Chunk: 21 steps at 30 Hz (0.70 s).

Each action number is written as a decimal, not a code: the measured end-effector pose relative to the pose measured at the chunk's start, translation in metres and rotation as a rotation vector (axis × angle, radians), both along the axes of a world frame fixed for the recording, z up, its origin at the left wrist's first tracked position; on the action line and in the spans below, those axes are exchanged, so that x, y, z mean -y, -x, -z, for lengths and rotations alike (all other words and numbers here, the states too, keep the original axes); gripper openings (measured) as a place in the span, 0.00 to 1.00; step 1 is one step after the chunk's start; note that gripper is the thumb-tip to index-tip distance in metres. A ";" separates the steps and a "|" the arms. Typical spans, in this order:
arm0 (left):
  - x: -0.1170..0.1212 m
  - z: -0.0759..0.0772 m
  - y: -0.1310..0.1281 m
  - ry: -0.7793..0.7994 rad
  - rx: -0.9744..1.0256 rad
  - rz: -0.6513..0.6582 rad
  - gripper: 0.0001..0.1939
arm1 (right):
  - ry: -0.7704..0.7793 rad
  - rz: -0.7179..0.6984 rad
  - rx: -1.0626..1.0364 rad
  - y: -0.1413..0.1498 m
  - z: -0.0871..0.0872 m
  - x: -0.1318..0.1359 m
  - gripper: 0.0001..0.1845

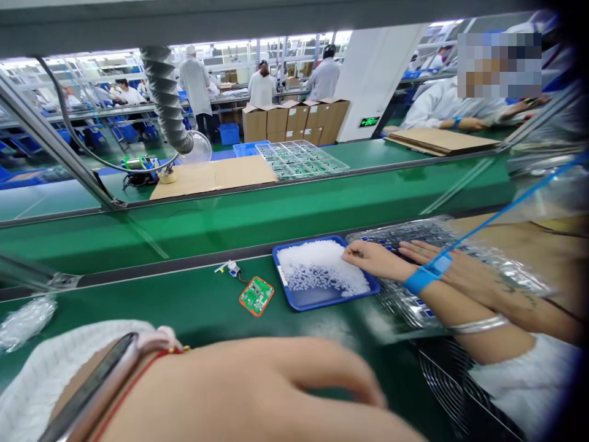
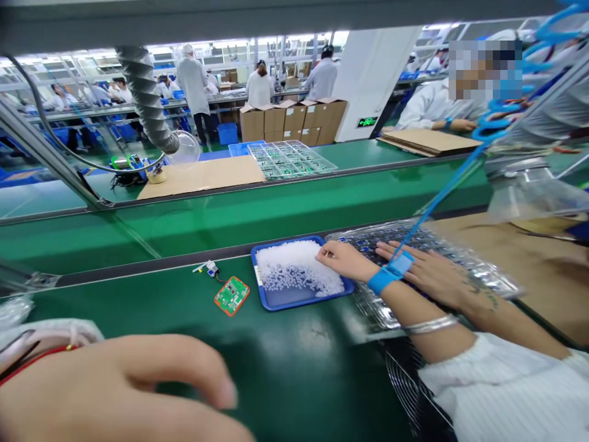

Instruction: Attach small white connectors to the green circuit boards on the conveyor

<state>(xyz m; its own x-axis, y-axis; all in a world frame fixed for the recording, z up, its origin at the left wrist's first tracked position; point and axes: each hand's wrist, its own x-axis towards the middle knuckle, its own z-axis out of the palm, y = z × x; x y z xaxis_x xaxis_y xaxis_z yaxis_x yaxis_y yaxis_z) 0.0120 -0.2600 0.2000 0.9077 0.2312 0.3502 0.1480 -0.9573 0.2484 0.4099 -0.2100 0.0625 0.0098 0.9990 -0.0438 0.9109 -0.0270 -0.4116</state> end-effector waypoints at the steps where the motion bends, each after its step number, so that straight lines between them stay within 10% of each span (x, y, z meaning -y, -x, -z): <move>1: -0.012 0.003 0.007 0.058 0.038 -0.009 0.16 | 0.000 0.000 0.007 0.001 -0.001 0.001 0.15; 5: -0.043 0.082 0.010 0.218 0.318 -0.370 0.19 | -0.013 -0.006 0.057 0.006 -0.005 0.005 0.14; 10: -0.052 0.190 -0.009 0.081 -0.017 -0.655 0.32 | -0.038 -0.094 0.097 0.010 -0.003 0.006 0.09; 21: -0.064 0.192 -0.026 0.134 -0.113 -0.508 0.28 | 0.098 -0.203 0.157 0.050 0.004 0.021 0.06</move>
<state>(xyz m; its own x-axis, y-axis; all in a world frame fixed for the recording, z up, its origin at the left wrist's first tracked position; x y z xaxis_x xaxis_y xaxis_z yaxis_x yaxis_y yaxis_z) 0.0377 -0.1960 0.0083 0.7001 0.6872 0.1939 0.6176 -0.7190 0.3188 0.3600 -0.2315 0.0585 -0.1764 0.9722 -0.1543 0.9541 0.1303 -0.2697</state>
